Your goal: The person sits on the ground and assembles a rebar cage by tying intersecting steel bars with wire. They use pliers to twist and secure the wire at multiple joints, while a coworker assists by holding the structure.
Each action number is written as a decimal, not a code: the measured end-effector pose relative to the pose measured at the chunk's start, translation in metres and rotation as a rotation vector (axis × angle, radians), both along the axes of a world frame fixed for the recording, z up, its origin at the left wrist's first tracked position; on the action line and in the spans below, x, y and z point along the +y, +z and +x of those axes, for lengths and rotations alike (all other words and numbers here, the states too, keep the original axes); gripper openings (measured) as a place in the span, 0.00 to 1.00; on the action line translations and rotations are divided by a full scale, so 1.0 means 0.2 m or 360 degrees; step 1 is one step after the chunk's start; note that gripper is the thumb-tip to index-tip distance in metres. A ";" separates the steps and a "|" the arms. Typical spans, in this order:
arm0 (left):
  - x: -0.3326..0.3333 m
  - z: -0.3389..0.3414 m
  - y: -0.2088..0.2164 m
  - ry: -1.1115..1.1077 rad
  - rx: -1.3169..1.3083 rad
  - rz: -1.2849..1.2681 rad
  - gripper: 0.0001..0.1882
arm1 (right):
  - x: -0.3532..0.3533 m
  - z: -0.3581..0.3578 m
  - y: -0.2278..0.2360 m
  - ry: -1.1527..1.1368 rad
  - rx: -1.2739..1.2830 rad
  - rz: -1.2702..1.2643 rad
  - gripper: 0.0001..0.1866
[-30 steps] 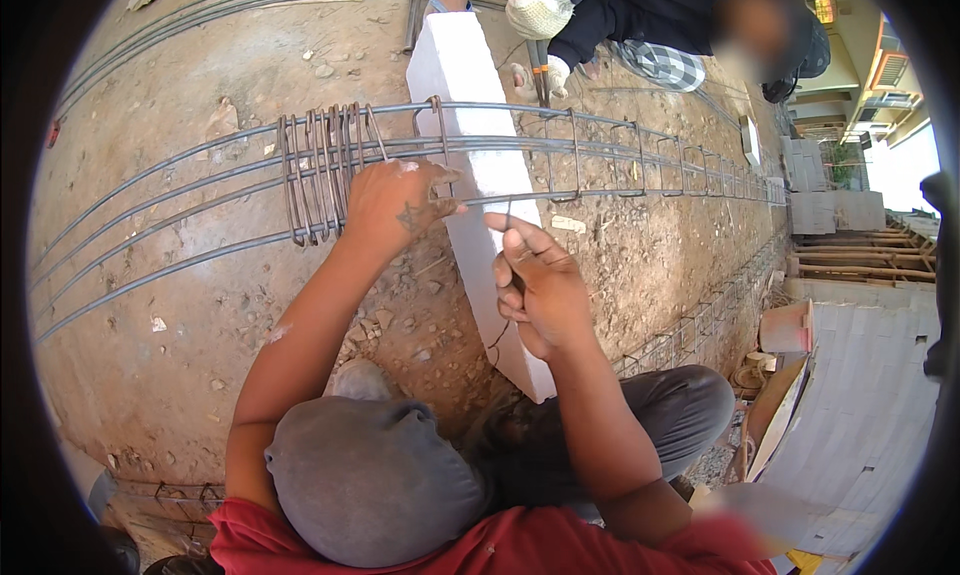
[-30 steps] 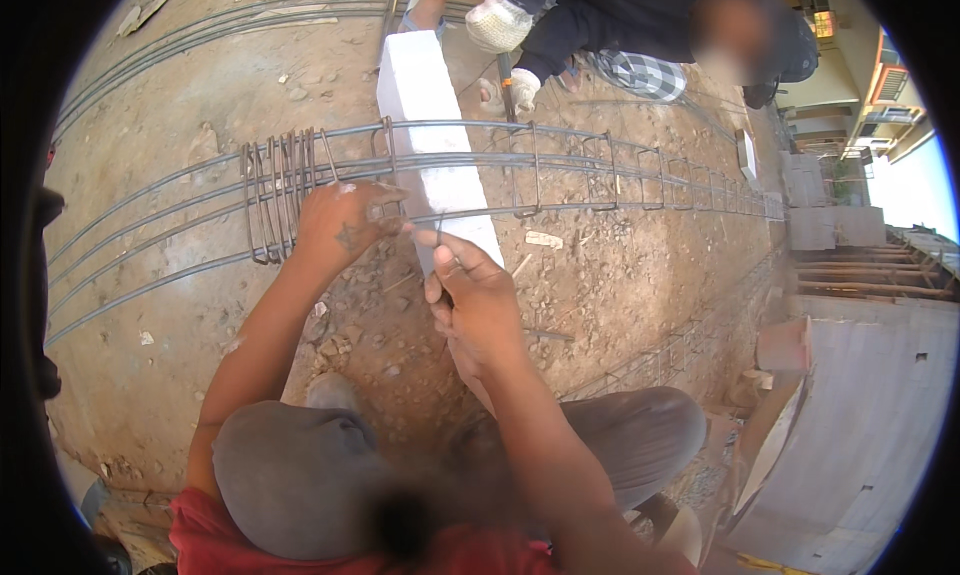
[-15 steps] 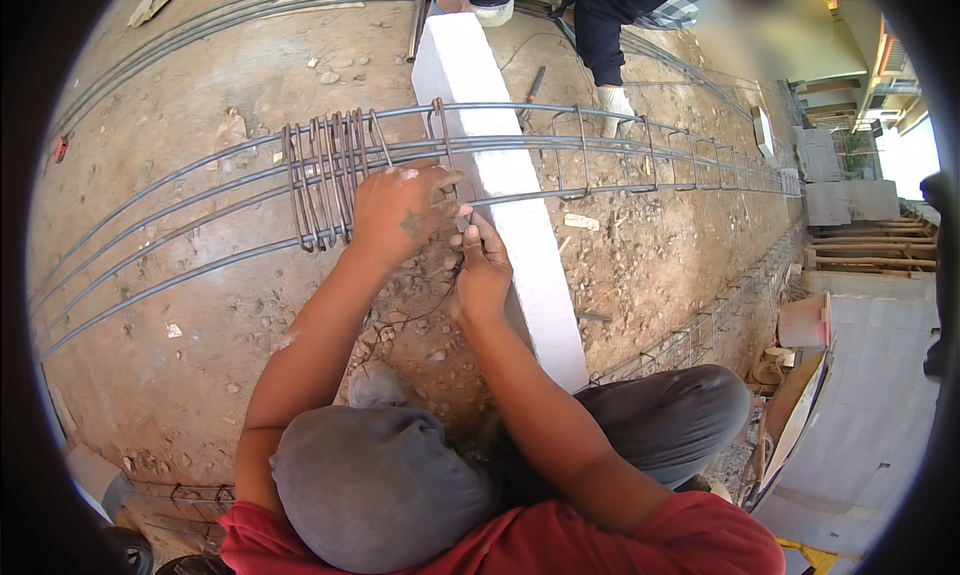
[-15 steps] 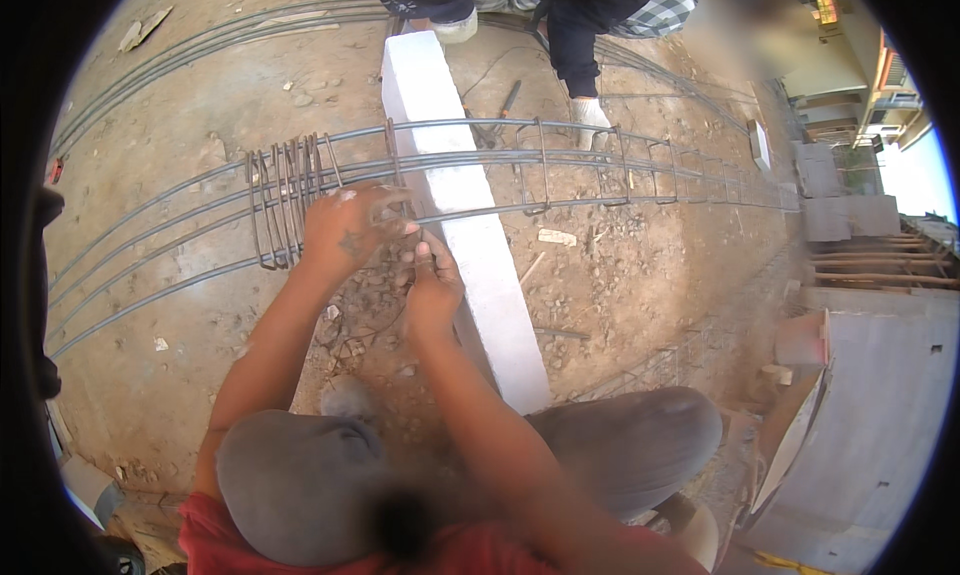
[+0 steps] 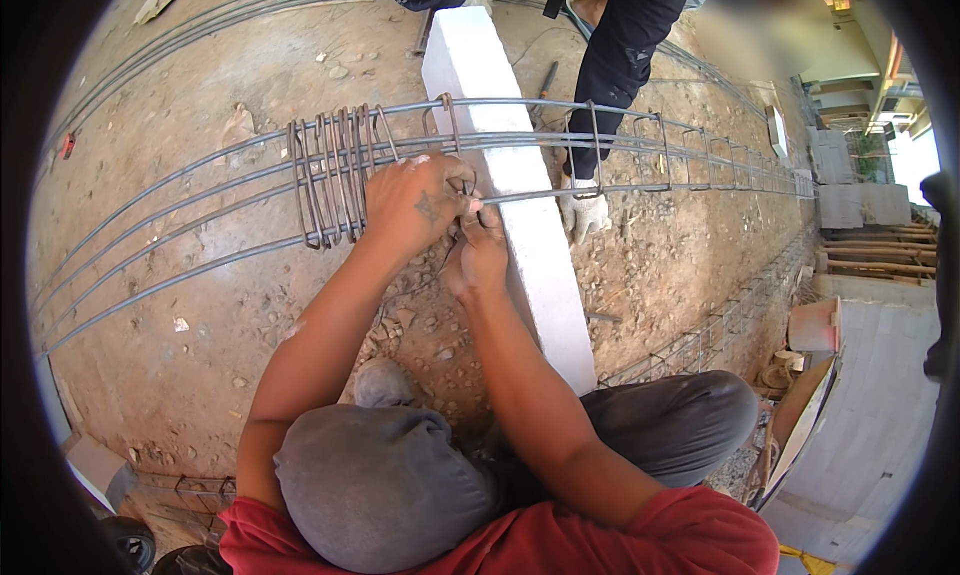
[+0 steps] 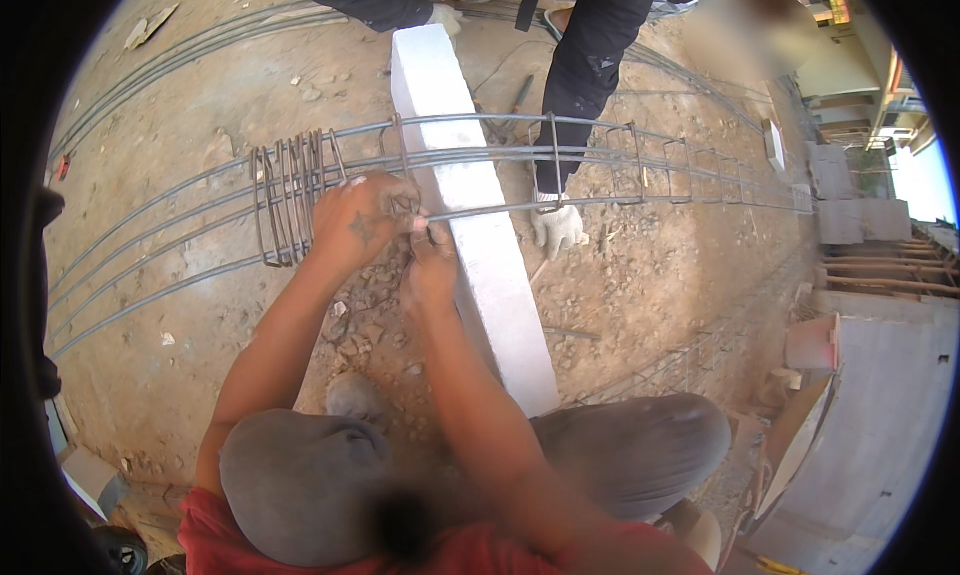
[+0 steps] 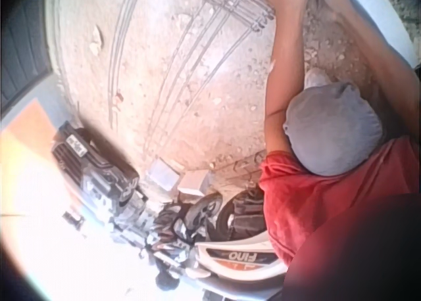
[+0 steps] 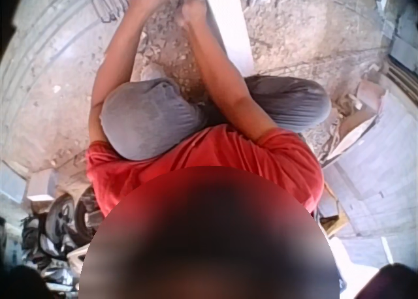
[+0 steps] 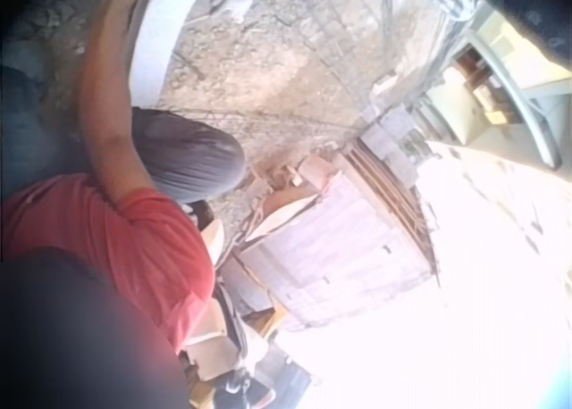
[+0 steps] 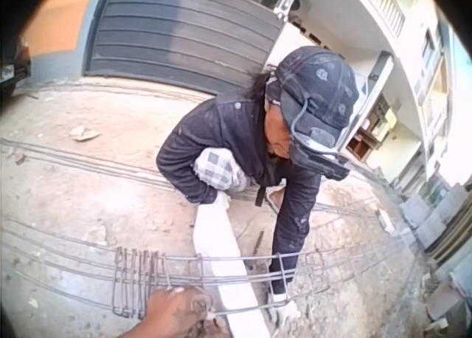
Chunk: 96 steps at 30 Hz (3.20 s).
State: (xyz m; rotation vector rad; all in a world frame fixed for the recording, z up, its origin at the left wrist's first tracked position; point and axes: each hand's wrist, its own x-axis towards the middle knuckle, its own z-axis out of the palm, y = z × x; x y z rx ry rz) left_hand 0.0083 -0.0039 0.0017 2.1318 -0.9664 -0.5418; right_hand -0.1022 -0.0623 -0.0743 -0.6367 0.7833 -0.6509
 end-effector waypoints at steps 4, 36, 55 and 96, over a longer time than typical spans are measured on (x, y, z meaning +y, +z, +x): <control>0.00 -0.01 -0.01 0.0015 -0.0073 -0.0037 0.13 | 0.03 -0.04 0.01 -0.0006 0.0088 -0.0116 0.10; 0.00 -0.01 -0.03 0.0062 -0.0074 -0.0078 0.16 | 0.11 -0.04 -0.04 -0.0226 0.0907 -0.0917 0.16; 0.02 0.01 -0.09 -0.0089 -0.0159 -0.0283 0.15 | 0.06 -0.04 -0.02 -0.0163 0.1013 -0.1450 0.13; 0.09 0.10 -0.12 -0.0375 -0.0421 0.0009 0.26 | -0.07 -0.09 0.02 0.0198 0.0953 -0.2145 0.07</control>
